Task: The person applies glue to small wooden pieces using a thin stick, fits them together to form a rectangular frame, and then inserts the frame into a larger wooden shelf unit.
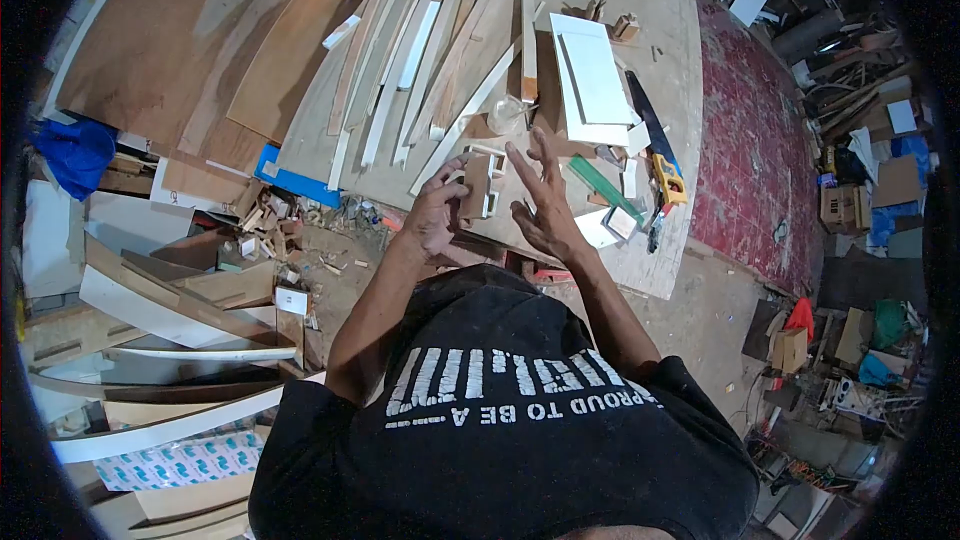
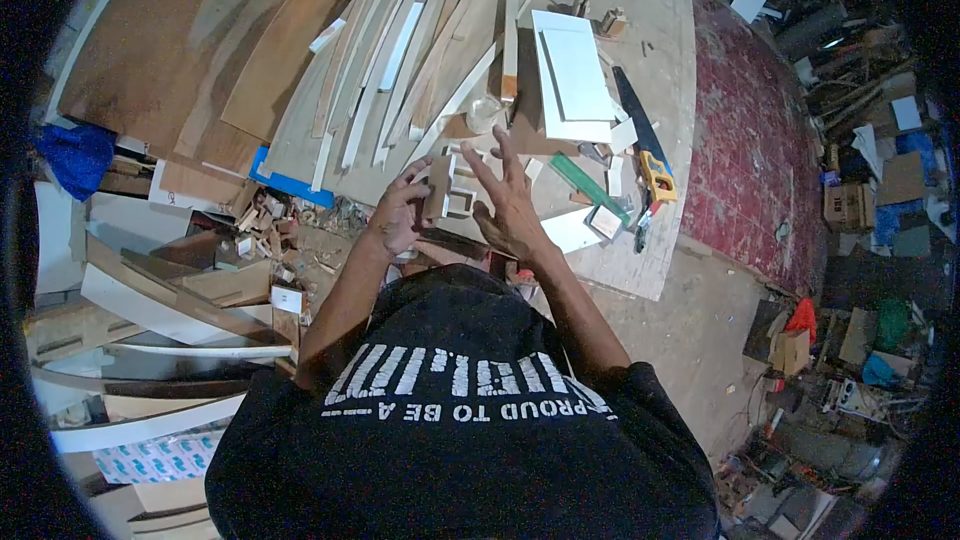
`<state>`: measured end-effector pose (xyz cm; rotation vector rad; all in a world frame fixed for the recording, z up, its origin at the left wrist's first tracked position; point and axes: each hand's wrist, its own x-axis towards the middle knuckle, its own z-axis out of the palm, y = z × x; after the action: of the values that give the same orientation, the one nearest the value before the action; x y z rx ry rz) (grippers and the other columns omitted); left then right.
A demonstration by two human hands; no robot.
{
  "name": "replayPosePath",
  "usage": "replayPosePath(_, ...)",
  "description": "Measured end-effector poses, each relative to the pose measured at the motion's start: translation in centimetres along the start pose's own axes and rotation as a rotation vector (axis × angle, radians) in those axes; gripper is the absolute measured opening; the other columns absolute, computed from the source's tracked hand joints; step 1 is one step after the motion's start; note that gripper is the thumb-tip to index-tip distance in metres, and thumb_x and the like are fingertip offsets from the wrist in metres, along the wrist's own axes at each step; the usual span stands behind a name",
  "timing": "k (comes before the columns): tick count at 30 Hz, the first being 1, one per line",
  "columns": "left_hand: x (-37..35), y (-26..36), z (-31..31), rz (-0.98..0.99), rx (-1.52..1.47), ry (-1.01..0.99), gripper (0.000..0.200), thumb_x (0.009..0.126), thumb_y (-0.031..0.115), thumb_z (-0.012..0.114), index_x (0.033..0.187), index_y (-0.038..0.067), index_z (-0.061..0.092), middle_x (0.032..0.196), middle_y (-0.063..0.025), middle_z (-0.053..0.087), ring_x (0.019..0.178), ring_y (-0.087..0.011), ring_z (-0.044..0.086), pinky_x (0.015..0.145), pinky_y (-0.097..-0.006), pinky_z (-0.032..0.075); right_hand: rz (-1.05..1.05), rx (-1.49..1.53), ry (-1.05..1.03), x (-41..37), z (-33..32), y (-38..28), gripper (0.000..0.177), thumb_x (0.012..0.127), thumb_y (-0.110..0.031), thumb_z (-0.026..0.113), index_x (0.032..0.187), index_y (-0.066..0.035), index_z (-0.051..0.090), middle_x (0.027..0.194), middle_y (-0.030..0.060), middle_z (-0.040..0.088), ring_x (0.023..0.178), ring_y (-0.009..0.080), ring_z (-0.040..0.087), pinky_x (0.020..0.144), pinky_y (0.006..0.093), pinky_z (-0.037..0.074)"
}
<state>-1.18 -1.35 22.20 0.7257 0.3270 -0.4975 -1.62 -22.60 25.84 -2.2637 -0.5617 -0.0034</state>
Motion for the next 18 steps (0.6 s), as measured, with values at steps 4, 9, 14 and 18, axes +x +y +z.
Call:
replayPosePath(4, -0.3, -0.2, -1.2, -0.005, 0.083, -0.106, 0.056, 0.086, 0.006, 0.053, 0.141, 0.008, 0.045, 0.109, -0.0093, 0.064, 0.087, -0.0176, 0.065, 0.067, -0.0308, 0.054, 0.108, 0.303, -0.045, 0.1, -0.2, 1.3, 0.088, 0.077, 0.005, 0.065, 0.154, -0.028, 0.035, 0.164, 0.0125, 0.011, 0.146, 0.0354, 0.026, 0.116, 0.0527, 0.03)
replayPosePath(9, -0.5, -0.8, -2.3, -0.044, 0.006, -0.101, 0.059, 0.081, 0.006, 0.054, 0.139, 0.005, 0.046, 0.119, -0.0119, 0.063, 0.098, -0.0208, 0.067, 0.09, -0.0352, 0.058, 0.285, 0.605, -0.148, -1.0, 0.8, 2.1, 0.088, 0.077, 0.008, 0.062, 0.154, -0.027, 0.036, 0.163, 0.0062, 0.02, 0.14, 0.0287, 0.036, 0.11, 0.0488, 0.036)
replayPosePath(14, -2.0, -0.1, -0.9, -0.176, 0.076, -0.118, 0.052, 0.078, 0.006, 0.055, 0.129, 0.003, 0.051, 0.118, -0.0093, 0.061, 0.108, -0.0195, 0.063, 0.092, -0.0339, 0.056, 0.17, 0.859, -0.169, -1.1, 1.8, 2.0, 0.082, 0.075, 0.013, 0.058, 0.149, -0.021, 0.047, 0.161, 0.0043, 0.023, 0.139, 0.0259, 0.037, 0.108, 0.0447, 0.036)
replayPosePath(18, -1.3, -1.0, -1.5, -0.117, 0.128, -0.134, 0.05, 0.077, 0.005, 0.054, 0.126, 0.004, 0.054, 0.117, -0.0097, 0.061, 0.108, -0.0185, 0.062, 0.094, -0.0347, 0.055, 0.142, 0.875, -0.137, -1.3, 1.3, 1.8, 0.077, 0.075, 0.012, 0.058, 0.144, -0.019, 0.053, 0.159, 0.0053, 0.025, 0.14, 0.0258, 0.036, 0.109, 0.0439, 0.035)
